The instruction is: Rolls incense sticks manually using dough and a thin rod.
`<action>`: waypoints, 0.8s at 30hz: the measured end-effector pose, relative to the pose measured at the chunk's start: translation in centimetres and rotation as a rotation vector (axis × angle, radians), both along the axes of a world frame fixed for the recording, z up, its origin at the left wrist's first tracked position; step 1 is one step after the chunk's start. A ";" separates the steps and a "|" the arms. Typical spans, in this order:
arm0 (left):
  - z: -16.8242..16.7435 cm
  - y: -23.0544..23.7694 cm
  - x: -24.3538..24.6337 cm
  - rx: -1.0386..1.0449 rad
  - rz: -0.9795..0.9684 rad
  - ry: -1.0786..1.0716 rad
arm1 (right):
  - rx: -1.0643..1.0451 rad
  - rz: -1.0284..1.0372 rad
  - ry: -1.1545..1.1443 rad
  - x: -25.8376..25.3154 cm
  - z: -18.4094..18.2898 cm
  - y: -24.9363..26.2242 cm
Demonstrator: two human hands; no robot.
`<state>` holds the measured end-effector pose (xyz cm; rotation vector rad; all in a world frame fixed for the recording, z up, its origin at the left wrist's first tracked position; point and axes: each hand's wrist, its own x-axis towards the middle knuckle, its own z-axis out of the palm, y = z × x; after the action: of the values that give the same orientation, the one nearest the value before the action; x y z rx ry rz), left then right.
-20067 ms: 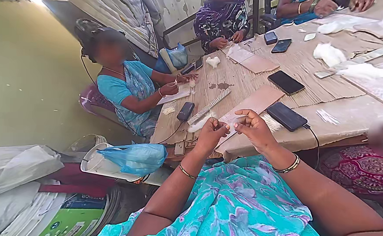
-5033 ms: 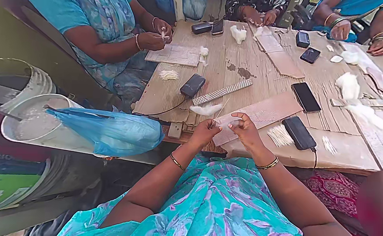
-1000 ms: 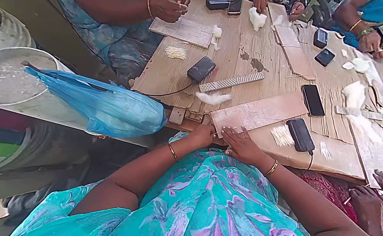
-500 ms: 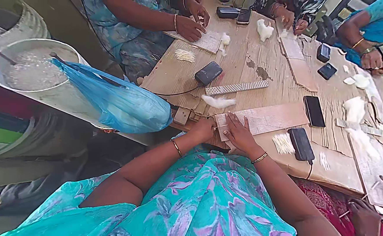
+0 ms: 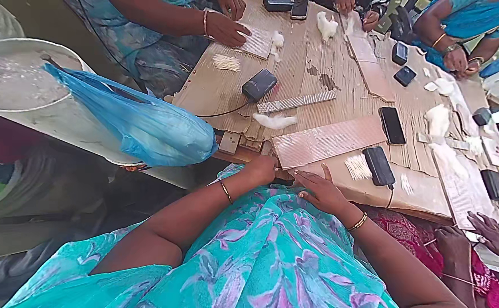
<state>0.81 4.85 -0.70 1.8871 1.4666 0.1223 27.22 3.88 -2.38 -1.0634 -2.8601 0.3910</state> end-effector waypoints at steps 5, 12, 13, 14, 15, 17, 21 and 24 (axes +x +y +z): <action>0.9 -1.5 0.3 0.103 -0.004 -0.024 | 0.341 -0.095 0.359 0.2 -0.4 -0.4; 2.0 -3.4 0.7 0.127 -0.037 -0.056 | 0.442 -0.165 0.310 -1.9 0.2 -0.2; 1.9 -3.7 0.7 0.150 -0.030 -0.063 | 0.446 -0.156 0.321 -2.0 0.2 -0.3; 1.8 -3.9 0.8 0.171 -0.029 -0.068 | 0.437 -0.154 0.333 -2.0 0.3 -0.6; 1.8 -4.1 0.8 0.184 -0.036 -0.071 | 0.429 -0.160 0.350 -1.9 0.3 -0.9; 2.0 -4.2 0.8 0.200 -0.065 -0.073 | 0.446 -0.185 0.380 -1.3 0.2 -1.6; 2.2 -4.4 1.0 0.222 -0.096 -0.070 | 0.498 -0.282 0.396 1.4 -0.5 -3.2; 2.0 -4.4 1.0 0.233 -0.083 -0.060 | 0.473 -0.399 0.403 3.9 -0.7 -3.5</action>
<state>1.78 0.45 1.33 2.1081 1.3803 0.3204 31.14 0.43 -3.06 -1.2393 -2.1628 -0.0918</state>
